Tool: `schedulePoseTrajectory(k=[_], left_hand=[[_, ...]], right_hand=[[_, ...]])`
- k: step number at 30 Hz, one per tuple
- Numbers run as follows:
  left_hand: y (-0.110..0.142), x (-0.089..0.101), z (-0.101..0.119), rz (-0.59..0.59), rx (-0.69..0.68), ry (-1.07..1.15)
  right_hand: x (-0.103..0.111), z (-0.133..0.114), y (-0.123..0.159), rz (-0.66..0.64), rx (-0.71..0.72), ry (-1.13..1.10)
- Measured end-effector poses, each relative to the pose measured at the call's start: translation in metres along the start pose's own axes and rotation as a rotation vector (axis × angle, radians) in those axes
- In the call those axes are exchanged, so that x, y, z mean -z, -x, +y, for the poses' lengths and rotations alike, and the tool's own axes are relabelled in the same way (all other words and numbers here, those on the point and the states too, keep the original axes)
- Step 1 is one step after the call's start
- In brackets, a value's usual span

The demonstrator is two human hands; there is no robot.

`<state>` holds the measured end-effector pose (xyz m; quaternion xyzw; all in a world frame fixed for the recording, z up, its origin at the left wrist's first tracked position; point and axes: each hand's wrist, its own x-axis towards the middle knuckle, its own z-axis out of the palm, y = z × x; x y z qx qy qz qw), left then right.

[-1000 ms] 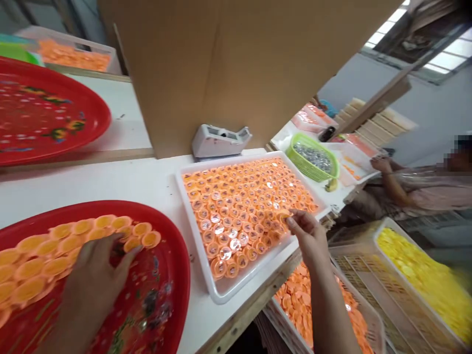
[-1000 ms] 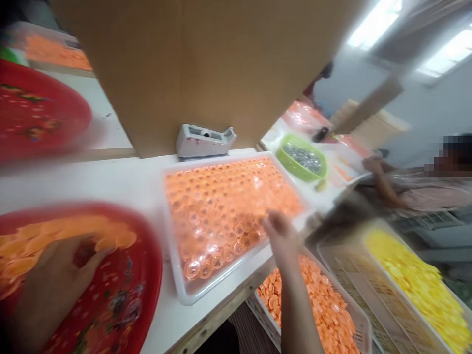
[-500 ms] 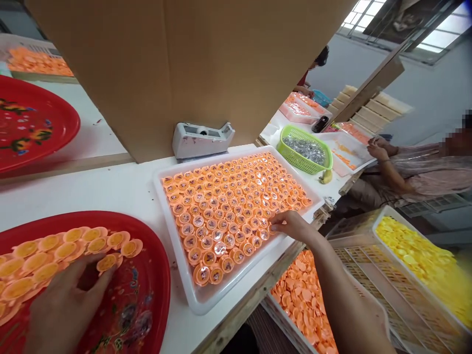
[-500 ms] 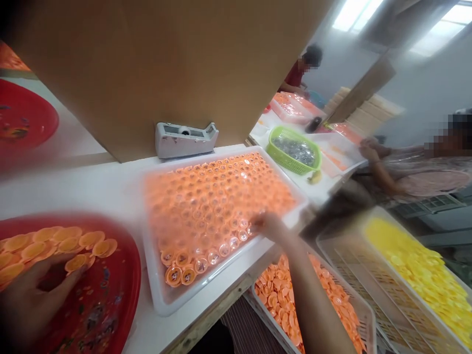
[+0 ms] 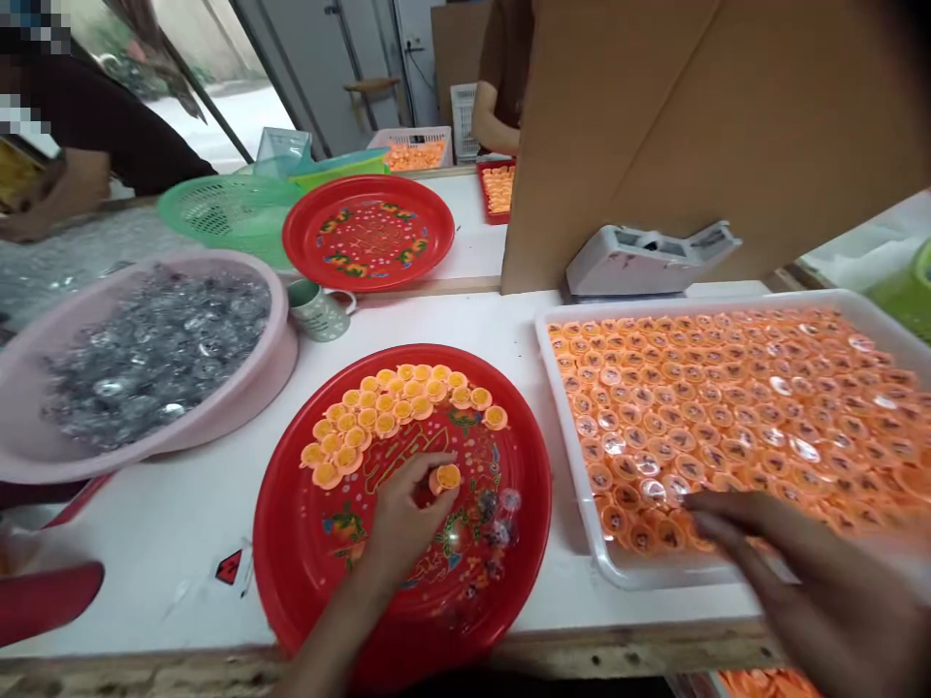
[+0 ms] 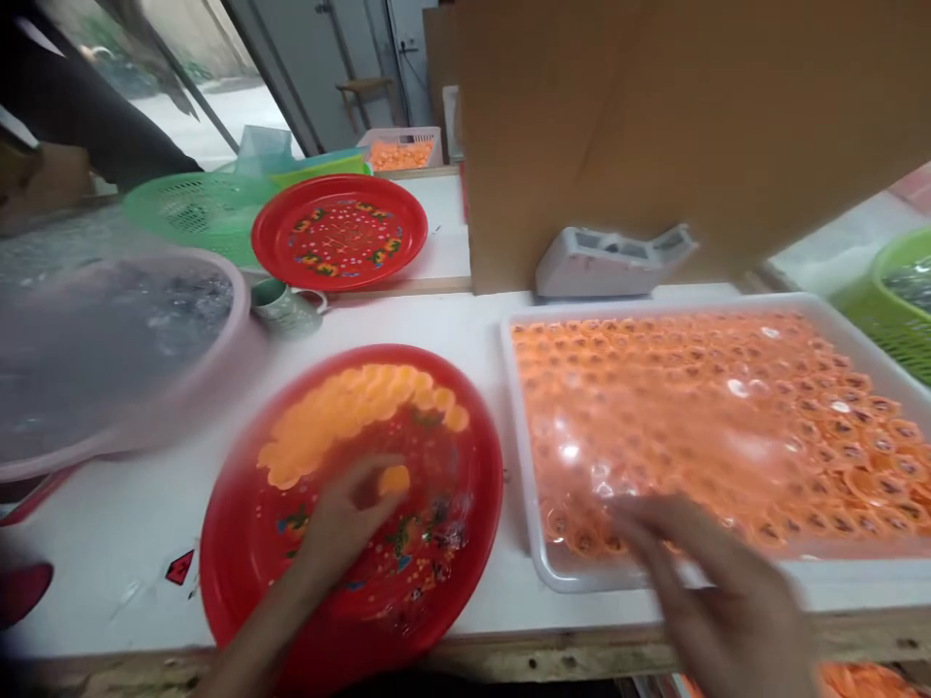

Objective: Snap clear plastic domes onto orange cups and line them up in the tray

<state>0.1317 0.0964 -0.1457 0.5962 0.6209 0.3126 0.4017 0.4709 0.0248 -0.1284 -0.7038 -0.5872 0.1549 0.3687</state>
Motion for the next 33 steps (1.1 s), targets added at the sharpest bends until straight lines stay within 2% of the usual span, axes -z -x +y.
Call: schedulePoseTrajectory(k=[3, 4, 6, 8, 10, 15, 18, 22, 25, 29, 31, 33], left_hand=[[0.017, 0.005, -0.002, -0.047, 0.045, 0.079], [0.022, 0.006, -0.002, -0.055, 0.037, 0.104], [0.029, 0.008, -0.004, -0.066, 0.005, 0.145], [0.034, 0.011, -0.007, -0.077, -0.015, 0.164], [0.038, 0.015, -0.012, -0.074, 0.001, 0.171], [0.041, 0.025, -0.025, -0.126, 0.078, 0.214], [0.039, 0.030, -0.029, -0.189, 0.143, 0.359], [0.037, 0.035, -0.035, -0.231, 0.280, 0.546], [0.036, 0.037, -0.035, -0.221, 0.291, 0.493], [0.036, 0.036, -0.024, -0.271, 0.261, 0.464], [0.037, 0.034, -0.020, -0.279, 0.245, 0.427], [0.038, 0.033, -0.019, -0.278, 0.239, 0.383]], right_hand=[[-0.083, -0.084, 0.018, -0.292, 0.021, -0.344], [-0.109, -0.104, 0.020, -0.334, -0.008, -0.410], [-0.150, -0.125, 0.020, -0.446, -0.099, -0.524], [-0.171, -0.127, 0.019, -0.530, -0.190, -0.614], [-0.175, -0.120, 0.019, -0.536, -0.256, -0.642], [-0.168, -0.102, 0.019, -0.430, -0.359, -0.556], [-0.162, -0.096, 0.015, -0.404, -0.345, -0.522], [-0.151, -0.095, 0.008, -0.345, -0.280, -0.369], [-0.152, -0.107, 0.011, -0.390, -0.272, -0.383], [-0.174, -0.130, 0.026, -0.537, -0.245, -0.566], [-0.184, -0.133, 0.030, -0.576, -0.238, -0.594], [-0.187, -0.126, 0.030, -0.546, -0.272, -0.578]])
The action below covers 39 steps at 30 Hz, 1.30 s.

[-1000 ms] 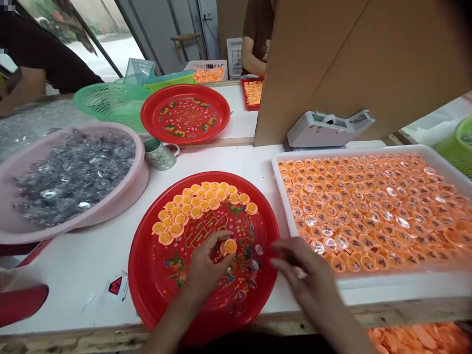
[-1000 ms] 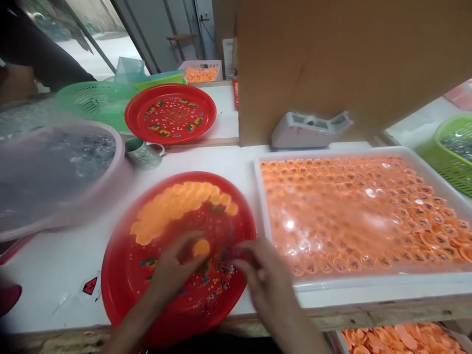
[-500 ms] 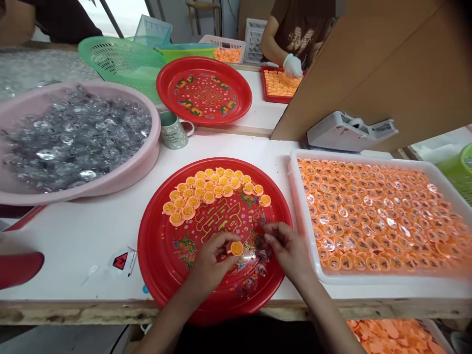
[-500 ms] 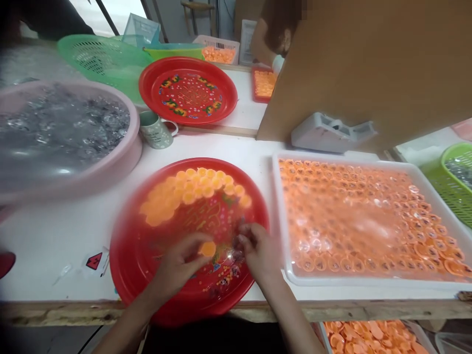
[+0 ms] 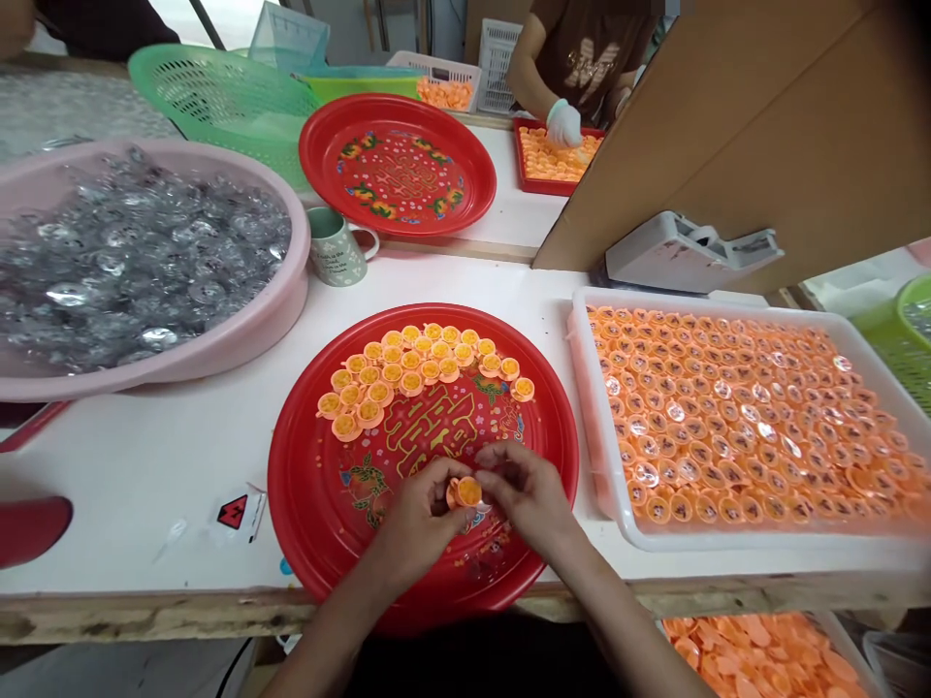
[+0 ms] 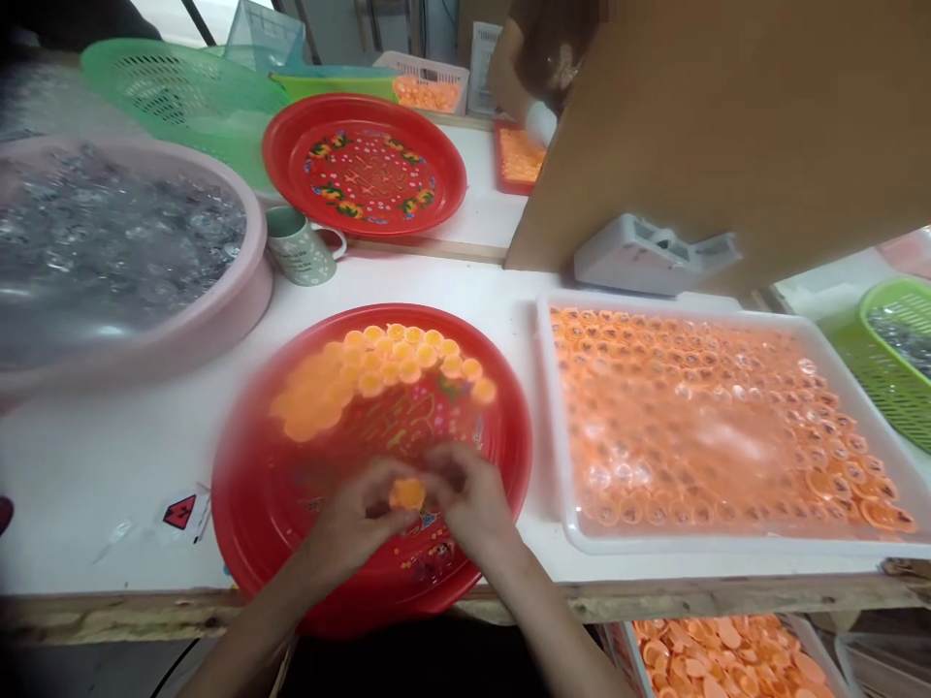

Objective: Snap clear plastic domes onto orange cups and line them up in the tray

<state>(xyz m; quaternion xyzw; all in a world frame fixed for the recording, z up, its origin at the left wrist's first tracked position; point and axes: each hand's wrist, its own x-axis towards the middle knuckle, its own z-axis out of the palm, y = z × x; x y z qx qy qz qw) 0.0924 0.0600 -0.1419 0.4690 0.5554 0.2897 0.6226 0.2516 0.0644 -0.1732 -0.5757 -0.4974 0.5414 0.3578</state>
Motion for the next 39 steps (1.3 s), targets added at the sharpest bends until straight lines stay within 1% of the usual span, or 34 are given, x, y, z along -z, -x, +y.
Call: schedulePoseTrajectory(k=[2, 4, 6, 8, 10, 12, 15, 17, 20, 24, 27, 30, 33, 35, 37, 39], left_hand=[[0.000, 0.001, -0.003, -0.007, 0.020, 0.002], [-0.001, 0.003, -0.006, -0.008, 0.050, 0.057], [-0.003, 0.006, -0.009, 0.011, 0.075, 0.103], [-0.004, 0.010, -0.010, 0.035, 0.071, 0.103], [-0.004, 0.014, -0.011, 0.041, 0.050, 0.083], [-0.005, 0.016, -0.012, 0.036, 0.041, 0.092], [-0.005, 0.015, -0.013, 0.036, 0.076, 0.184], [-0.006, 0.012, -0.013, 0.031, 0.108, 0.289], [-0.007, 0.007, -0.012, 0.024, 0.119, 0.403], [-0.009, 0.004, -0.012, 0.037, 0.122, 0.364], [-0.010, 0.004, -0.014, 0.020, 0.138, 0.350], [-0.010, 0.005, -0.016, 0.003, 0.141, 0.332], [-0.010, 0.007, -0.015, 0.032, 0.127, 0.312], [-0.011, 0.009, -0.013, 0.073, 0.120, 0.294], [-0.011, 0.010, -0.013, 0.111, 0.113, 0.267], [-0.011, 0.011, -0.013, 0.128, 0.116, 0.255]], right_hand=[[0.014, 0.006, -0.002, 0.072, -0.033, 0.026], [0.033, 0.008, -0.003, 0.139, -0.031, 0.108], [0.049, 0.008, -0.003, 0.211, 0.030, 0.259], [0.057, 0.005, -0.003, 0.238, 0.135, 0.440], [0.056, 0.003, -0.003, 0.167, 0.214, 0.586], [0.048, 0.002, -0.002, 0.057, 0.258, 0.712], [0.034, 0.002, -0.002, -0.026, 0.254, 0.850], [0.029, 0.003, -0.001, -0.036, 0.229, 0.857], [0.032, 0.007, 0.000, -0.025, 0.233, 0.827], [0.041, 0.015, 0.003, -0.015, 0.300, 0.711], [0.045, 0.019, 0.004, 0.025, 0.319, 0.599], [0.047, 0.020, 0.003, 0.064, 0.340, 0.609], [0.047, 0.014, 0.006, 0.093, 0.364, 0.650], [0.046, 0.009, 0.011, 0.048, 0.361, 0.639], [0.041, 0.004, 0.018, -0.061, 0.353, 0.631], [0.033, 0.004, 0.024, -0.169, 0.371, 0.690]])
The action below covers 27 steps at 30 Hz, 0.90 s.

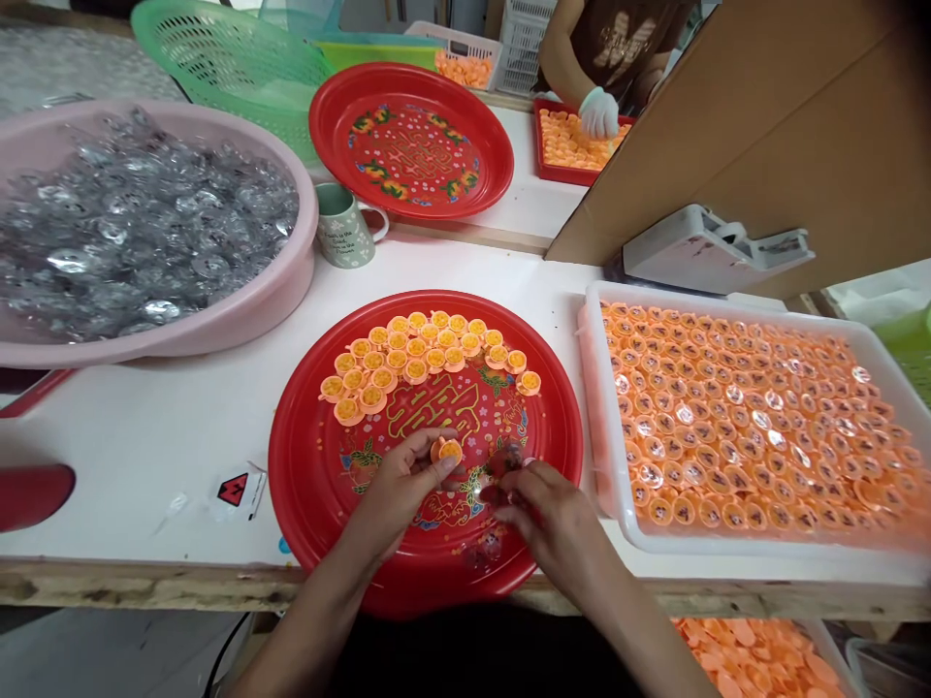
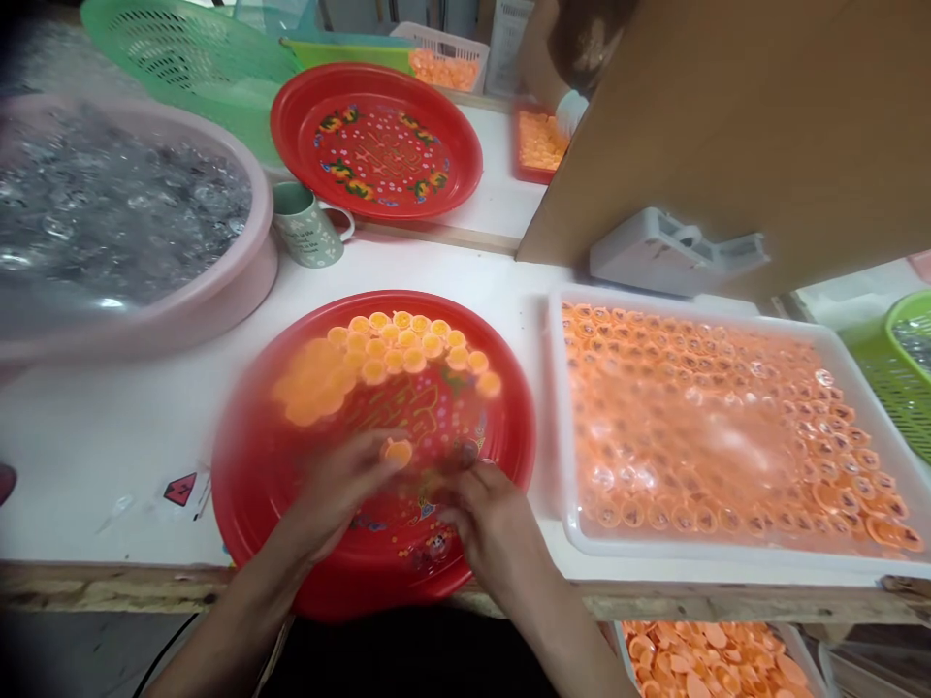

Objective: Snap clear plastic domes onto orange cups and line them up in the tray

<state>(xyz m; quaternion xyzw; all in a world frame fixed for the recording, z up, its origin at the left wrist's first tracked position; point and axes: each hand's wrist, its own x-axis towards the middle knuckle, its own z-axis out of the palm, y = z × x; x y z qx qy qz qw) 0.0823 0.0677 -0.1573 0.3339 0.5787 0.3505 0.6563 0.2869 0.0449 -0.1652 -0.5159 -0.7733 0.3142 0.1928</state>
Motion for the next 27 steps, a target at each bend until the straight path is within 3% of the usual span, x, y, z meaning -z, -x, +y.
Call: schedulePoseTrajectory(k=[3, 6, 8, 12, 15, 20, 27], left_hand=[[0.000, 0.000, -0.001, -0.006, 0.018, 0.013], [0.002, 0.000, -0.002, -0.039, 0.016, 0.027], [0.003, 0.001, -0.002, -0.052, 0.021, 0.036], [0.005, 0.002, -0.003, -0.075, 0.023, 0.038], [0.004, 0.000, -0.002, -0.107, 0.020, 0.085], [0.006, -0.005, 0.003, -0.169, 0.018, 0.110], [0.009, -0.015, -0.001, -0.269, 0.001, 0.019]], right_hand=[[-0.015, -0.004, 0.002, -0.052, 0.089, 0.150], [-0.026, 0.002, 0.000, -0.005, 0.090, 0.156], [-0.025, 0.008, -0.003, 0.047, -0.018, -0.022], [-0.011, 0.014, -0.010, 0.075, -0.401, -0.646], [-0.002, 0.010, -0.012, 0.072, -0.494, -0.879], [0.007, 0.000, -0.015, 0.076, -0.454, -0.944], [0.016, -0.006, -0.026, 0.051, -0.131, -0.553]])
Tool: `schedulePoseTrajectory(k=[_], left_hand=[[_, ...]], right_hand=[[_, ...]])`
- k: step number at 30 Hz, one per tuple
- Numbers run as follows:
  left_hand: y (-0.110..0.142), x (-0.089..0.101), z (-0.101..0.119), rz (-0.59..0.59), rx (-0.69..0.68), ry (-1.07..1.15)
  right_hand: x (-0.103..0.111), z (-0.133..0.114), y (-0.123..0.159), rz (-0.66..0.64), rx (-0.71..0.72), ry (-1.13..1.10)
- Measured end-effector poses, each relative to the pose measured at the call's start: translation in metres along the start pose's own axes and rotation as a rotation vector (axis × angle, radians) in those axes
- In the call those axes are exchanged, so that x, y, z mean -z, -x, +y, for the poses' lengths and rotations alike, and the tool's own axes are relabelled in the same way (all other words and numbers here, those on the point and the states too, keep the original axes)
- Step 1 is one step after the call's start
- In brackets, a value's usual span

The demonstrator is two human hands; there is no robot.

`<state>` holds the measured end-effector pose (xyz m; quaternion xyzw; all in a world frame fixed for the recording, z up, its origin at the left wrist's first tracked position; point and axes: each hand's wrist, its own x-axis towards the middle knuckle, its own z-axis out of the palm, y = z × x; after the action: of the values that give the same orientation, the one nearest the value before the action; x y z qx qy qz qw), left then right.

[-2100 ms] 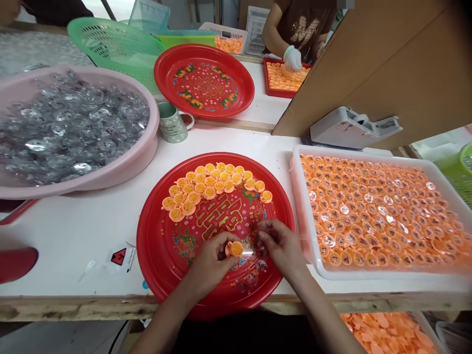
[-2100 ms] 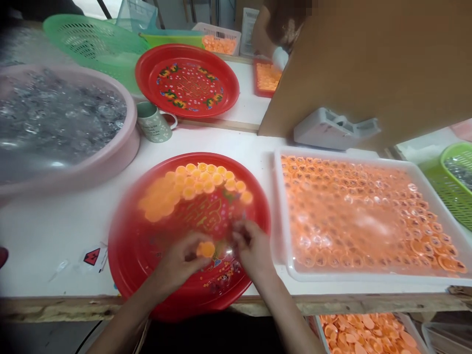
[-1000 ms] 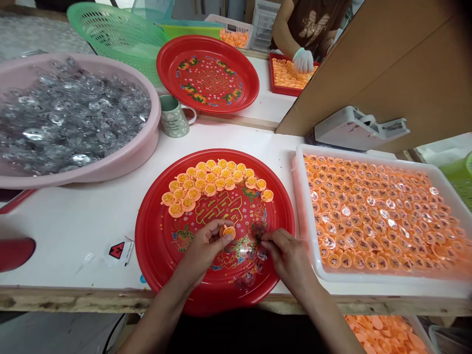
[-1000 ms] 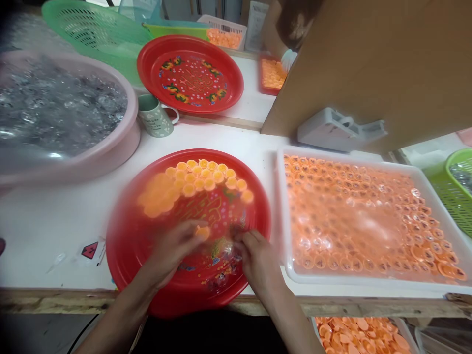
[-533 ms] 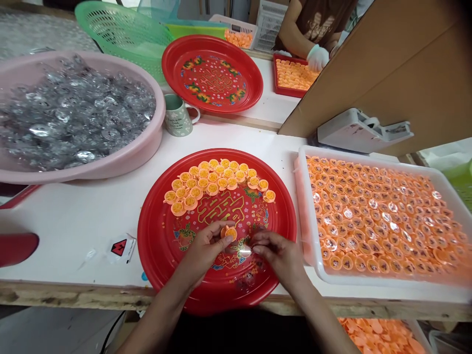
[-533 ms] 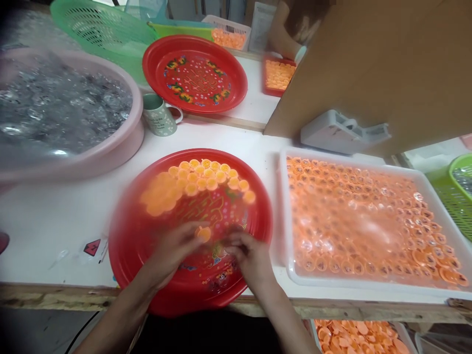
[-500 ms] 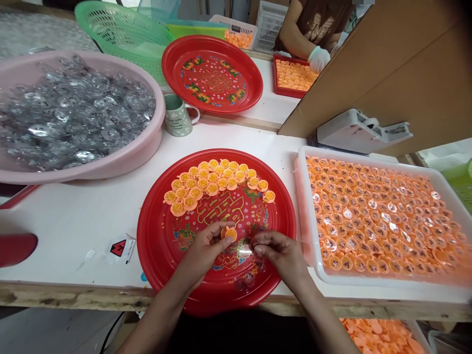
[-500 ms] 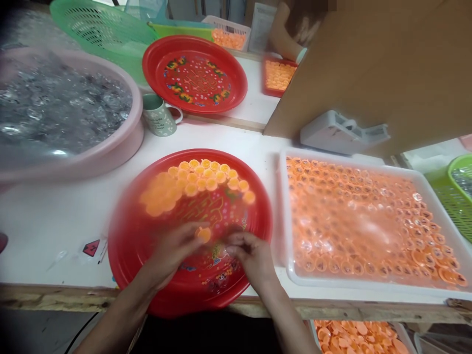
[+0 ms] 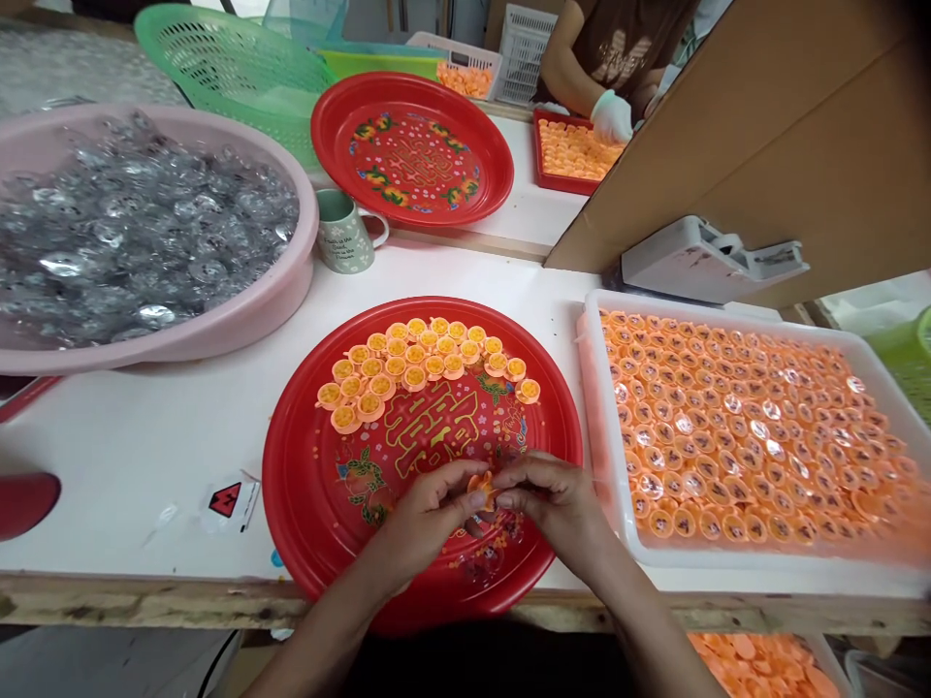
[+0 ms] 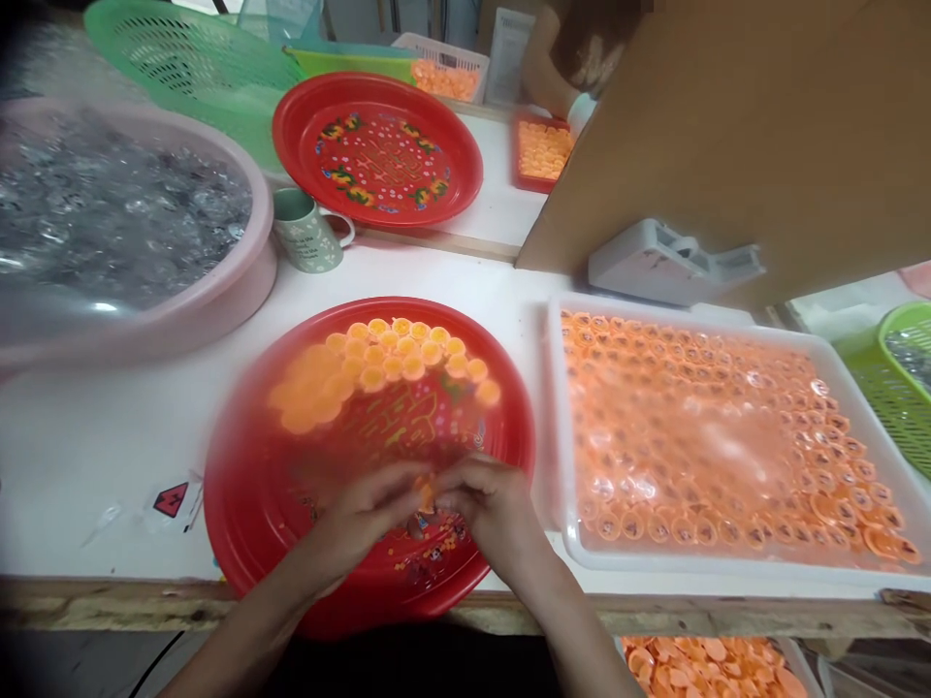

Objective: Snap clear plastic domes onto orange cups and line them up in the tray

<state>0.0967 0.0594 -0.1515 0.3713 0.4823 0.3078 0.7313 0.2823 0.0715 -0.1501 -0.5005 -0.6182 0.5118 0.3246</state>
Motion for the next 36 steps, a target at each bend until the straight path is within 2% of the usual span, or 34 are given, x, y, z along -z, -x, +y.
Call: schedulePoseTrajectory(k=[3, 6, 11, 18, 23, 26, 31, 36], left_hand=[[-0.002, -0.003, -0.005, -0.061, -0.070, -0.077], [-0.003, -0.003, -0.006, -0.004, -0.150, -0.213], [0.000, -0.005, 0.000, 0.050, -0.238, -0.350], [0.006, -0.011, -0.002, 0.067, -0.403, -0.446], [0.009, -0.013, -0.010, 0.164, -0.488, -0.403], [0.011, -0.013, -0.011, 0.162, -0.515, -0.425], [0.013, -0.014, -0.003, 0.086, -0.474, -0.525], [0.013, -0.016, 0.001, 0.003, -0.456, -0.556]], right_hand=[[-0.004, 0.000, 0.001, 0.031, 0.054, 0.123], [-0.011, 0.003, 0.007, 0.130, 0.084, 0.215], [-0.022, 0.011, 0.024, 0.197, -0.052, 0.080], [-0.016, 0.005, 0.034, 0.275, 0.251, 0.303], [-0.016, 0.000, 0.034, 0.280, 0.220, 0.229], [-0.017, 0.000, 0.035, 0.289, 0.234, 0.225], [-0.012, -0.004, 0.039, 0.253, 0.382, 0.406], [-0.010, -0.004, 0.040, 0.211, 0.432, 0.499]])
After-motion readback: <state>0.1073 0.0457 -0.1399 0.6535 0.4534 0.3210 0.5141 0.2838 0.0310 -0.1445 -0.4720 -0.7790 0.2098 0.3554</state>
